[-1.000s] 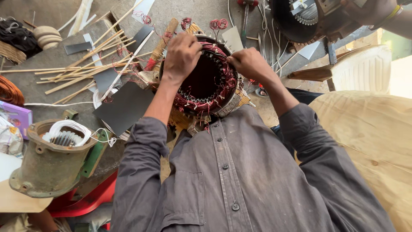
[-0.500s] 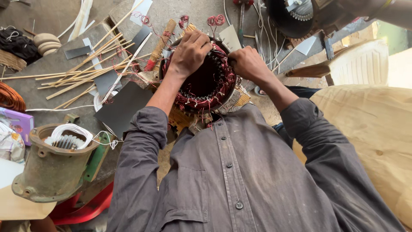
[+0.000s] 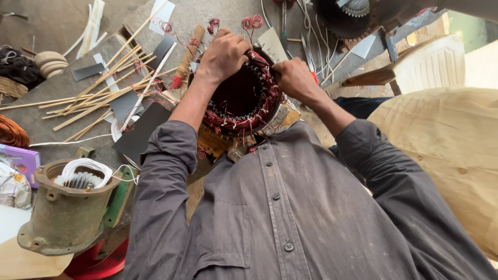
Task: The person cuts a piece of black insulating material using scissors and inserts it into the slots of a motor stator. They repeat this process, cutting additional pieces and carefully placing them between the copper windings to insulate the motor components.
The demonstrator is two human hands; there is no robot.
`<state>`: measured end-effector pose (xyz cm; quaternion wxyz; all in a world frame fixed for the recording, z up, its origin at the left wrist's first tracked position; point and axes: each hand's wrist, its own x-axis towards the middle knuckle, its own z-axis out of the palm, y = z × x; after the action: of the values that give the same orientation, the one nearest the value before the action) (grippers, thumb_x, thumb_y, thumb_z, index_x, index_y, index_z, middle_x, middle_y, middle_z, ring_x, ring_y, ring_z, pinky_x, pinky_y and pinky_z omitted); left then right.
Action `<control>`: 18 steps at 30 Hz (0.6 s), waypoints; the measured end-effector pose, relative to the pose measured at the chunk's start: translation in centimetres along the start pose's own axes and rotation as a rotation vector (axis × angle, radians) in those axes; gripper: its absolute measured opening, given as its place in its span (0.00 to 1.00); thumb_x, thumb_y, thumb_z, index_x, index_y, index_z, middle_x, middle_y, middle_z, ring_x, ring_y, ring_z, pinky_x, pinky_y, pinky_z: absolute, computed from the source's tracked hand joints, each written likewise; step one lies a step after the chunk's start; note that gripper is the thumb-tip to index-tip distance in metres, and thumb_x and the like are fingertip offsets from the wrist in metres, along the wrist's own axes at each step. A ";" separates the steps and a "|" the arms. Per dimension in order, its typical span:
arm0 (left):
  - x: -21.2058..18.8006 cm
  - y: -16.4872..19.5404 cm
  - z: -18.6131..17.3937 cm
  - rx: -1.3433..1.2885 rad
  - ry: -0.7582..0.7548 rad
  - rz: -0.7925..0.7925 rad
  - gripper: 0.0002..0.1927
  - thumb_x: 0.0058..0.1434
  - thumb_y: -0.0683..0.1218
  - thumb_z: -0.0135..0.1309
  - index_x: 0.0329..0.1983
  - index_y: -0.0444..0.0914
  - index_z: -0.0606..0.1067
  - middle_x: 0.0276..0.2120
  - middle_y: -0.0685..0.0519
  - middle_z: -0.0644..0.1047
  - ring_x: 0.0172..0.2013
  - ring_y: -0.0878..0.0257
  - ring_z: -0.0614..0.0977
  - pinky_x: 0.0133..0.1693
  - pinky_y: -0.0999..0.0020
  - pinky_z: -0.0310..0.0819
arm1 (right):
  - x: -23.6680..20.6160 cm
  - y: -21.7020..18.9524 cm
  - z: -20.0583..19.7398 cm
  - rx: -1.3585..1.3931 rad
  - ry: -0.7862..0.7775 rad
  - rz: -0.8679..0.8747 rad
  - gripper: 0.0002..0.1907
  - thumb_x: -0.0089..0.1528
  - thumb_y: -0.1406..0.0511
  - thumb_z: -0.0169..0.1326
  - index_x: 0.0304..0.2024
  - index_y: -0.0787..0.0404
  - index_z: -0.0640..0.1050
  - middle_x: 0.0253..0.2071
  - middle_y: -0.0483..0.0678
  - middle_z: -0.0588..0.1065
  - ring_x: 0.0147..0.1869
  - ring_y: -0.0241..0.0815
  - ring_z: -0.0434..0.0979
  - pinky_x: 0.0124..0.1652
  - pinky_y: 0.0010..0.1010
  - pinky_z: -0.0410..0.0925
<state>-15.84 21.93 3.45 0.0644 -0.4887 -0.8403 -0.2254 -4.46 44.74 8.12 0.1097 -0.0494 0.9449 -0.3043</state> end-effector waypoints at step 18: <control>0.9 0.3 0.0 0.080 -0.183 -0.079 0.08 0.55 0.33 0.50 0.32 0.36 0.79 0.29 0.47 0.81 0.31 0.57 0.84 0.46 0.62 0.77 | 0.6 -0.7 0.8 0.006 0.012 0.032 0.05 0.54 0.72 0.57 0.31 0.70 0.78 0.26 0.67 0.75 0.33 0.67 0.78 0.37 0.52 0.70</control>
<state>-16.00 22.73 3.86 -0.0021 -0.4709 -0.8695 -0.1487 -4.80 43.62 7.83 0.1091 -0.0322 0.9454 -0.3055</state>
